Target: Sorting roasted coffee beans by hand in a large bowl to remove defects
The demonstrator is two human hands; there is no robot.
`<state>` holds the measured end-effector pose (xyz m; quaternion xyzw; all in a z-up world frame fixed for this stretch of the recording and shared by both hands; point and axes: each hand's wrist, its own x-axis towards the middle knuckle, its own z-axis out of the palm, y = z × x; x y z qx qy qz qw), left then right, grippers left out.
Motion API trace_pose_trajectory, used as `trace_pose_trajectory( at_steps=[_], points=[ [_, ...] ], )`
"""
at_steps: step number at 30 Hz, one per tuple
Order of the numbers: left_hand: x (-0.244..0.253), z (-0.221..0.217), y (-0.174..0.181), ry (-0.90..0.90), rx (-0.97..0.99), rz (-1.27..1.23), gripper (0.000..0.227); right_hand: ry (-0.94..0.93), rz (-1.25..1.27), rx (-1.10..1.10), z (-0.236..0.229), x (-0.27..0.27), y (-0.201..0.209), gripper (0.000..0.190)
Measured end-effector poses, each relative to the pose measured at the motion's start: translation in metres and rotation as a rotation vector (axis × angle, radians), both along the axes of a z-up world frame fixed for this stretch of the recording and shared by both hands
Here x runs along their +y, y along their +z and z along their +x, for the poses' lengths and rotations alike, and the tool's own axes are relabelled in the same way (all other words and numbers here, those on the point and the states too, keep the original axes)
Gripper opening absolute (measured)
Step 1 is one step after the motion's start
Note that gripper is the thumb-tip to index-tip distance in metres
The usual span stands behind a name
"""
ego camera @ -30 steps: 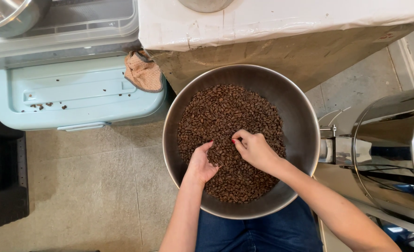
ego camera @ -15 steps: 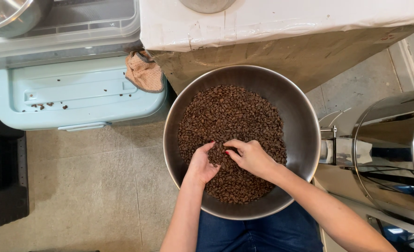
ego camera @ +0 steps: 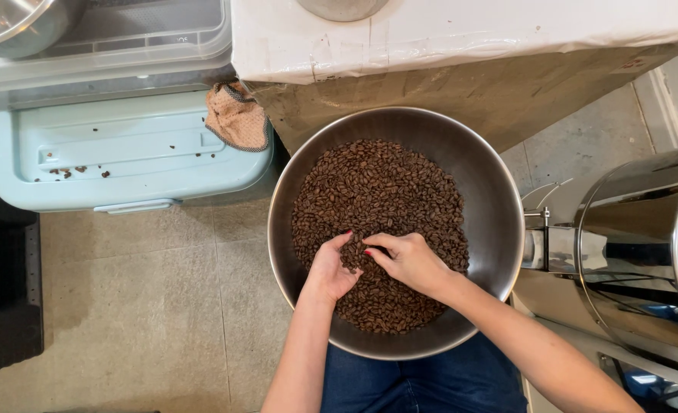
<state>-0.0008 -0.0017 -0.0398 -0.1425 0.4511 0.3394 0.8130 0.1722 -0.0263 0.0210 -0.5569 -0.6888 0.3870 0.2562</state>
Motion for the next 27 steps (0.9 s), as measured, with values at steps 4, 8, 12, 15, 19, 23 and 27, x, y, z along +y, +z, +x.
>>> trace_pose_trajectory(
  at_steps=[4,8,12,15,19,23,27],
  points=[
    [-0.001,0.000,-0.017,0.000,-0.016,0.005,0.039,0.028,0.013,-0.044,-0.004,0.001,-0.004,0.018],
    [-0.002,0.000,-0.016,-0.002,-0.006,0.009,0.037,0.038,0.013,-0.066,-0.004,0.002,-0.006,0.019],
    [-0.004,-0.001,-0.041,-0.001,-0.014,-0.009,0.040,0.127,0.084,-0.202,-0.004,0.001,-0.002,0.018],
    [-0.005,-0.001,-0.056,0.002,-0.006,-0.007,0.043,0.141,0.126,-0.254,-0.003,-0.001,-0.013,0.015],
    [-0.001,0.001,0.007,-0.067,0.099,0.070,0.047,0.014,0.085,-0.110,-0.002,0.001,-0.015,0.012],
    [-0.006,0.013,0.098,-0.378,0.539,0.552,0.055,-0.123,0.142,0.090,-0.005,0.038,0.081,0.011],
    [-0.012,0.010,0.058,-0.374,1.060,1.099,0.028,-0.203,0.491,0.129,0.002,0.110,0.165,0.016]
  ],
)
